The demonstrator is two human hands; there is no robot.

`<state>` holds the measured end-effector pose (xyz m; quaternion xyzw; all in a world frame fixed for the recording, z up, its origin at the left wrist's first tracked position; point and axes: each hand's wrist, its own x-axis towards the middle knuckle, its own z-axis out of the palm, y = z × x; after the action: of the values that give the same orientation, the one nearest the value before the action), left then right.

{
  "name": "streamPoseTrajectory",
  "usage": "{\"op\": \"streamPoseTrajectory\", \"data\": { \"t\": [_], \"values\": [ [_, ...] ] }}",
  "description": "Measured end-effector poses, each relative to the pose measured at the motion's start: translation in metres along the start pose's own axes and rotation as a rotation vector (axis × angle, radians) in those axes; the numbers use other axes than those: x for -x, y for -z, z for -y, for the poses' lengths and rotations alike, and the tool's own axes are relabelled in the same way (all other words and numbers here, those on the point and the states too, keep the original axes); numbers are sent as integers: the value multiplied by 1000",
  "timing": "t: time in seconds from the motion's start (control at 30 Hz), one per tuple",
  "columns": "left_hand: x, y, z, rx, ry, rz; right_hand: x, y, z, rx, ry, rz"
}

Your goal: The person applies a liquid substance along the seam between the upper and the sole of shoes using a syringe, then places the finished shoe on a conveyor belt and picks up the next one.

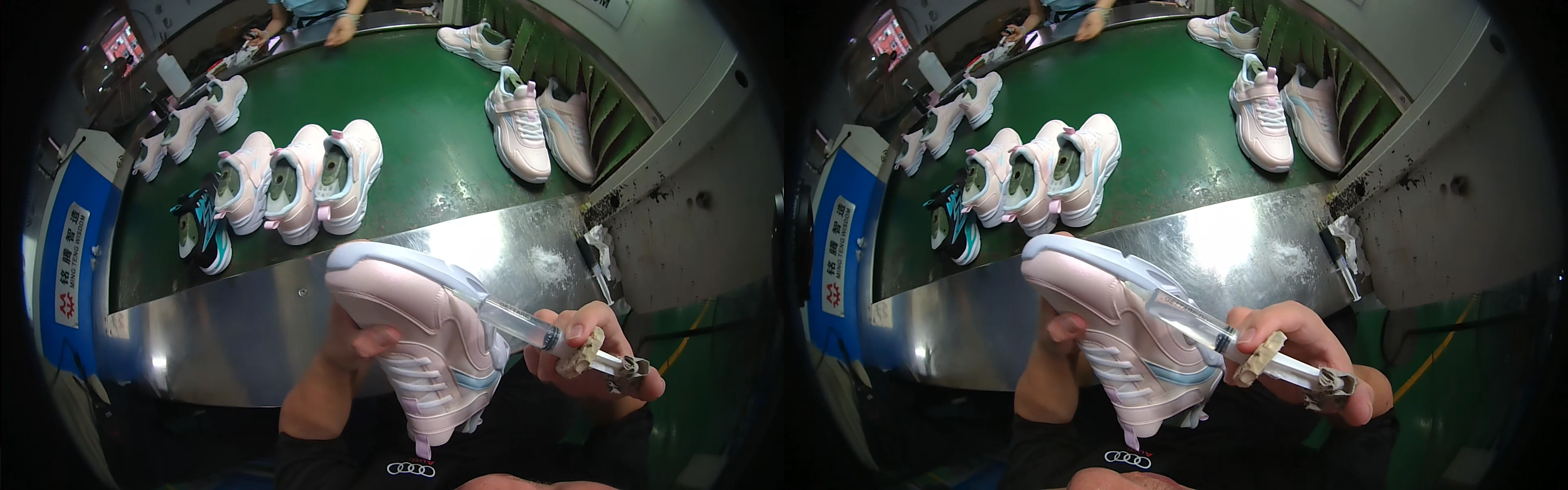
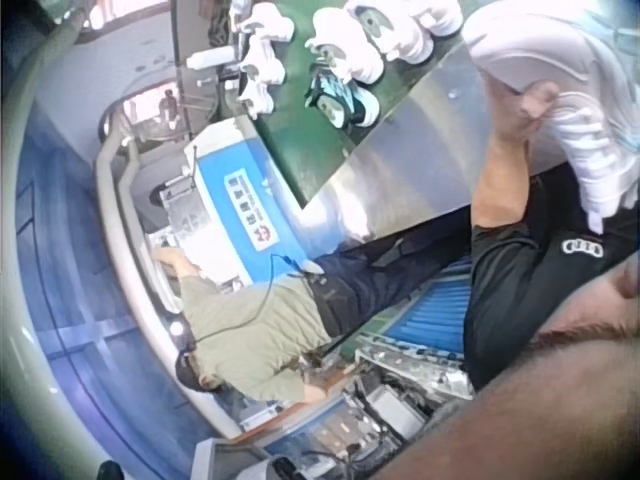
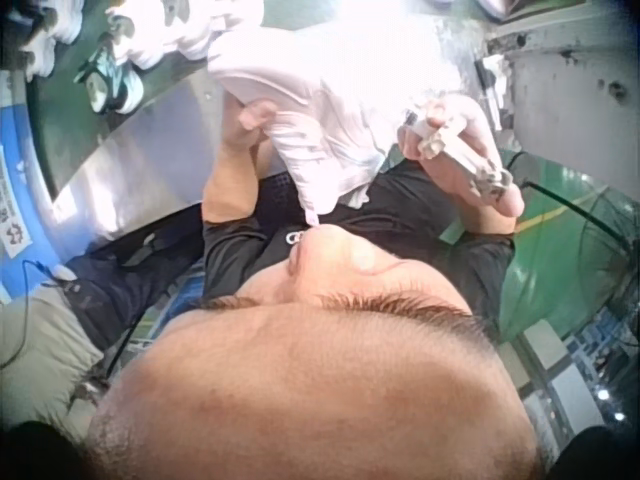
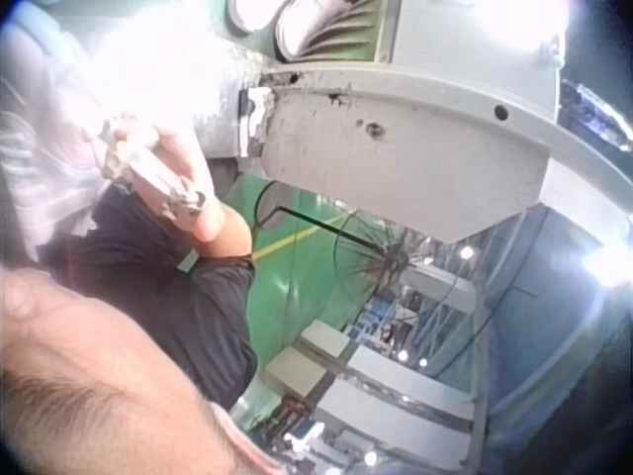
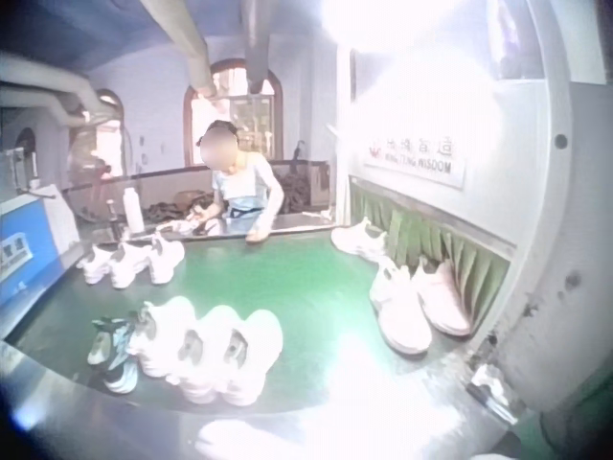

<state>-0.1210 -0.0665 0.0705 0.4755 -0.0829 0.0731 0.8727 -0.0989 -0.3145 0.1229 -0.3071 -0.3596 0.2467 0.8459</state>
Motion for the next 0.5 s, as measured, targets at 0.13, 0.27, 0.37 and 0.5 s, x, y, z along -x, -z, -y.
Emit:
{"op": "streamPoseTrajectory", "data": {
  "t": [0.13,0.27,0.37,0.5],
  "values": [
    [-2,-2,0,77,55,-53,9,3,0,11,0,-29],
    [-3,-2,2,117,88,-94,18,10,-2,6,-11,-62],
    [-5,-3,3,144,107,-124,24,14,-3,2,-16,-52],
    [-7,-1,3,160,125,-158,30,21,-9,-9,-19,-49]
  ]
}}
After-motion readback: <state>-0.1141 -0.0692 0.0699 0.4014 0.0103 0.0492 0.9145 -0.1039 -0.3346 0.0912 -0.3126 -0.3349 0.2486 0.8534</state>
